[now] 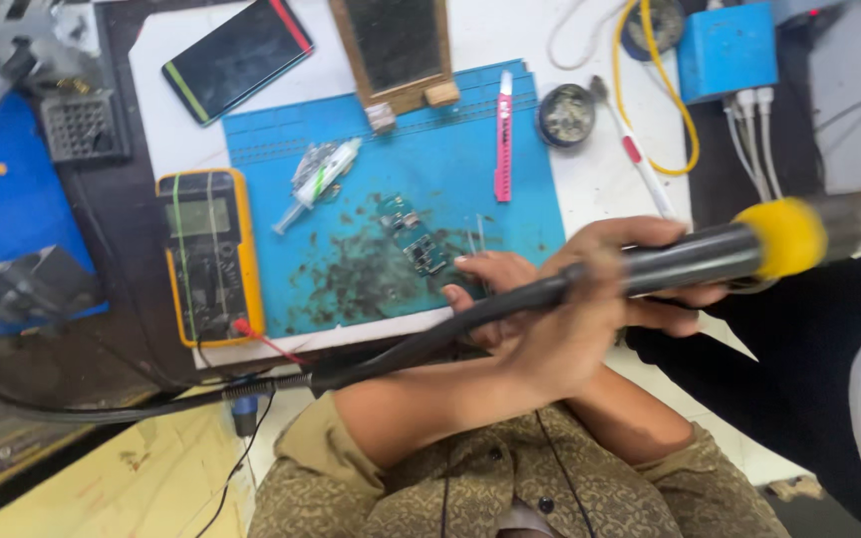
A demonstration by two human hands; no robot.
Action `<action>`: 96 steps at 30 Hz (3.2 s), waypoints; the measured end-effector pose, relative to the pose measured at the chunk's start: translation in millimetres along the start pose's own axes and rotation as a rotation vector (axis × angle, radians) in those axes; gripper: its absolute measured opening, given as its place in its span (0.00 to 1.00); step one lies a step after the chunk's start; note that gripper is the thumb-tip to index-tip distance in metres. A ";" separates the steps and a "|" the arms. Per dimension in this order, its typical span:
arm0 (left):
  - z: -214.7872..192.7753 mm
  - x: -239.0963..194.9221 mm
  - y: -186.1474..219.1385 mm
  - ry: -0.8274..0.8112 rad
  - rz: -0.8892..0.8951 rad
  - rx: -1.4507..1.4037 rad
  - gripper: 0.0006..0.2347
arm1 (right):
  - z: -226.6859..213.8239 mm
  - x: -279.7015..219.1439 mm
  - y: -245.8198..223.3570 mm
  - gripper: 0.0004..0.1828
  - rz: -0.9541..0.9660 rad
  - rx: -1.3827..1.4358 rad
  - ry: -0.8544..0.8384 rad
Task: The person uses a hot air gun and tweezers to work on a small green circuit board. They apply a white substance from a syringe to the board and use a green tool to spread it. The person then uses the hot air gun to heat specific components on the board while manipulating them with tweezers.
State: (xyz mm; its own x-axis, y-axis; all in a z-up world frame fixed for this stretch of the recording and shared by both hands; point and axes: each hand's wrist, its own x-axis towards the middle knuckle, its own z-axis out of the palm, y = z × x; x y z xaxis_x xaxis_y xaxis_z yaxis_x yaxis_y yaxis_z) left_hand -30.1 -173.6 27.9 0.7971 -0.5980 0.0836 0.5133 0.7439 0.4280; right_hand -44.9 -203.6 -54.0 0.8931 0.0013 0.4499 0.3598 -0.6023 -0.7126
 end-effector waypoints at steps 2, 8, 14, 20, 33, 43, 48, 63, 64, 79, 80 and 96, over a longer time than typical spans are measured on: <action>16.7 21.4 -17.5 -0.037 -0.008 -0.088 0.21 | -9.5 4.7 -9.0 0.18 0.048 -0.018 -0.041; 67.2 51.9 -78.6 -0.095 0.003 -0.334 0.10 | -9.0 17.6 -7.4 0.18 -0.050 0.066 -0.039; 77.1 74.2 -102.3 -0.094 0.034 -0.377 0.09 | -11.4 14.8 -4.3 0.19 -0.053 0.096 -0.061; 80.1 84.7 -102.7 -0.099 0.018 -0.369 0.10 | -5.0 11.4 -7.2 0.21 -0.026 0.053 0.014; 80.4 80.3 -96.1 -0.128 0.033 -0.380 0.13 | -4.6 7.4 -0.1 0.21 -0.014 0.048 -0.032; 50.2 40.5 -20.4 -0.126 0.422 -0.197 0.15 | -18.8 19.4 -16.2 0.16 0.101 0.185 -0.055; -9.3 -5.7 75.0 0.181 0.669 0.551 0.14 | -17.8 22.2 -12.2 0.15 0.077 0.138 -0.065; -1.0 -37.8 173.6 0.150 0.846 0.654 0.08 | -10.0 36.6 -22.5 0.32 -0.013 -0.309 -0.290; -2.5 -32.8 177.6 0.143 0.849 0.662 0.08 | -7.8 39.1 -24.3 0.32 0.018 -0.365 -0.365; -35.0 -40.8 207.2 0.379 0.338 1.081 0.10 | -18.5 42.1 -16.3 0.20 0.017 -0.216 -0.206; -45.7 -38.5 201.3 0.375 0.332 1.167 0.10 | -18.5 45.1 -15.3 0.21 -0.008 -0.224 -0.204; -56.3 -31.7 220.8 0.210 0.437 0.637 0.08 | -15.9 43.4 -12.4 0.12 0.000 -0.198 -0.160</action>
State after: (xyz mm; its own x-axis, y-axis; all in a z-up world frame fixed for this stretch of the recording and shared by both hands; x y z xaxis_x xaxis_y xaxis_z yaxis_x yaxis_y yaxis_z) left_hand 75.8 26.4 69.1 0.9599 -0.1762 0.2180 -0.0887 0.5469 0.8325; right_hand -14.9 -208.7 -17.0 0.9302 0.1184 0.3475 0.3141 -0.7468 -0.5862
